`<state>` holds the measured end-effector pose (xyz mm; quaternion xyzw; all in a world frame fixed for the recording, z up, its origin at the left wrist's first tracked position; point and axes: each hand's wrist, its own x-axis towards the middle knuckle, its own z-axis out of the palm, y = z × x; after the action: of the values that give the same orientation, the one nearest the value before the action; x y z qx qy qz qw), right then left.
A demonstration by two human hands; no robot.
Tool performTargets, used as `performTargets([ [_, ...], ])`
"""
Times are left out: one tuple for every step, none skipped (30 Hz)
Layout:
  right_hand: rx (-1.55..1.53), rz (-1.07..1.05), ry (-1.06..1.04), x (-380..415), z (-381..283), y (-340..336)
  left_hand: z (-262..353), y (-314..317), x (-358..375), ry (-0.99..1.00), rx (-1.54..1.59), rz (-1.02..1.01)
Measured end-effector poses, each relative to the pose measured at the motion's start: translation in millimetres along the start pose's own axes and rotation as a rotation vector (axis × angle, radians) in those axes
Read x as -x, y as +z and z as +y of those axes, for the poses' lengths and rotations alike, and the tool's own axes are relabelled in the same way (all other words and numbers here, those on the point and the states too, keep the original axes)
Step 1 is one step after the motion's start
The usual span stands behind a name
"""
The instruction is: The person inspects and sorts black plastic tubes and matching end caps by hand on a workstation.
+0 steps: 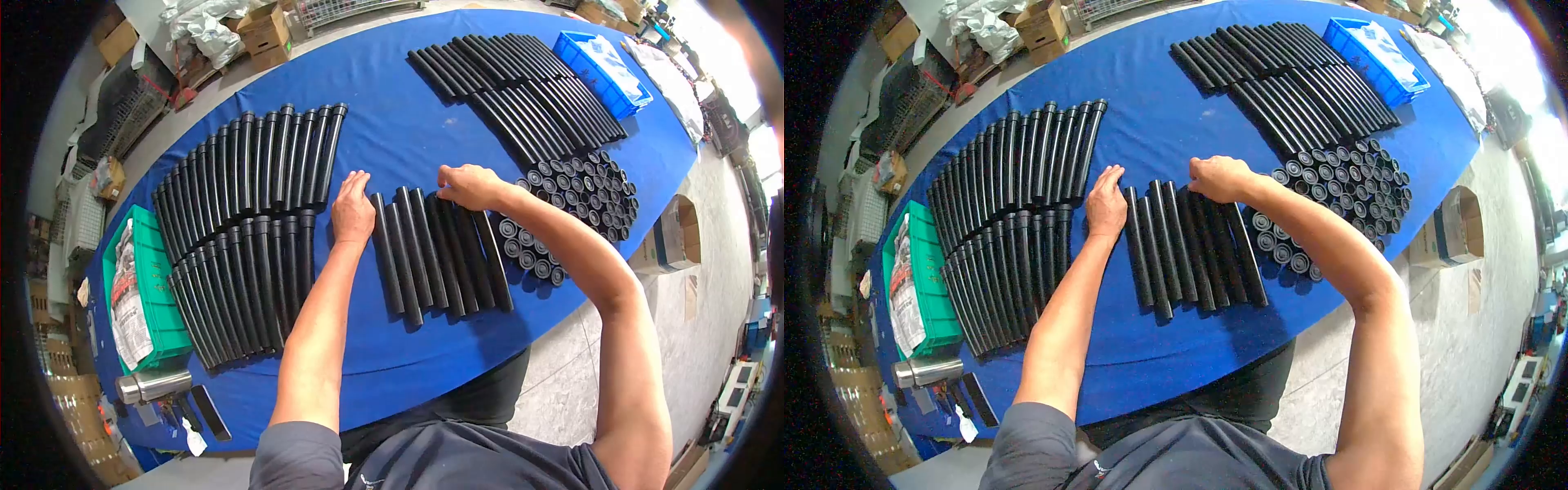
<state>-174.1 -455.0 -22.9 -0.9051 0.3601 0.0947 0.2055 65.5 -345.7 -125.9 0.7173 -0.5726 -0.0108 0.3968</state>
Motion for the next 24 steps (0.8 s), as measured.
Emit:
performTargets([
  [-0.016,0.003,-0.009,0,0,0,0,0,0,0.008,-0.003,0.004],
  [-0.031,0.006,-0.018,0,2,1,-1,1,0,0.016,-0.005,0.008],
  [-0.047,0.009,-0.027,0,5,2,-1,1,0,0.024,-0.007,0.011],
  [-0.072,-0.006,-0.060,-1,9,4,-1,1,0,0.021,-0.008,0.010],
  [-0.097,-0.021,-0.092,-2,14,6,-1,1,0,0.020,-0.008,0.008],
  [-0.122,-0.035,-0.124,-3,19,7,-2,2,0,0.018,-0.007,0.007],
  [-0.142,-0.037,-0.158,-5,23,9,-3,2,0,0.021,-0.012,0.005],
  [-0.163,-0.039,-0.191,-6,28,11,-4,2,0,0.025,-0.017,0.004],
  [-0.183,-0.040,-0.225,-7,31,12,-3,2,0,0.030,-0.022,0.003],
  [-0.208,-0.014,-0.254,-7,36,13,-3,1,0,0.023,-0.012,0.002],
  [-0.233,0.012,-0.283,-6,40,15,-3,1,0,0.016,-0.002,0.001],
  [-0.257,0.040,-0.310,-6,43,18,-1,1,1,0.012,0.010,-0.001],
  [-0.274,0.056,-0.323,-7,47,23,-1,0,2,0.013,0.005,-0.003],
  [-0.287,0.079,-0.329,-8,51,27,1,-2,1,0.022,0.006,-0.004],
  [-0.261,0.124,-0.315,-6,49,27,2,-2,1,0.026,0.009,-0.001],
  [-0.255,0.136,-0.347,-6,50,26,1,-1,1,0.030,-0.003,-0.006],
  [-0.225,0.141,-0.311,-5,49,27,-1,-1,1,0.039,-0.011,-0.004],
  [-0.198,0.144,-0.279,-3,45,27,0,-1,2,0.046,-0.022,-0.002],
  [-0.176,0.130,-0.256,2,39,24,-2,-1,2,0.046,-0.020,-0.005],
  [-0.154,0.116,-0.236,6,33,19,-3,0,1,0.044,-0.021,-0.006],
  [-0.131,0.097,-0.192,11,28,14,-3,0,1,0.039,-0.022,-0.008],
  [-0.126,0.099,-0.170,14,25,11,-2,0,1,0.043,-0.019,-0.010],
  [-0.121,0.101,-0.150,16,23,8,-2,0,1,0.045,-0.017,-0.009],
  [-0.114,0.102,-0.131,17,23,5,-3,0,1,0.045,-0.015,-0.007],
])
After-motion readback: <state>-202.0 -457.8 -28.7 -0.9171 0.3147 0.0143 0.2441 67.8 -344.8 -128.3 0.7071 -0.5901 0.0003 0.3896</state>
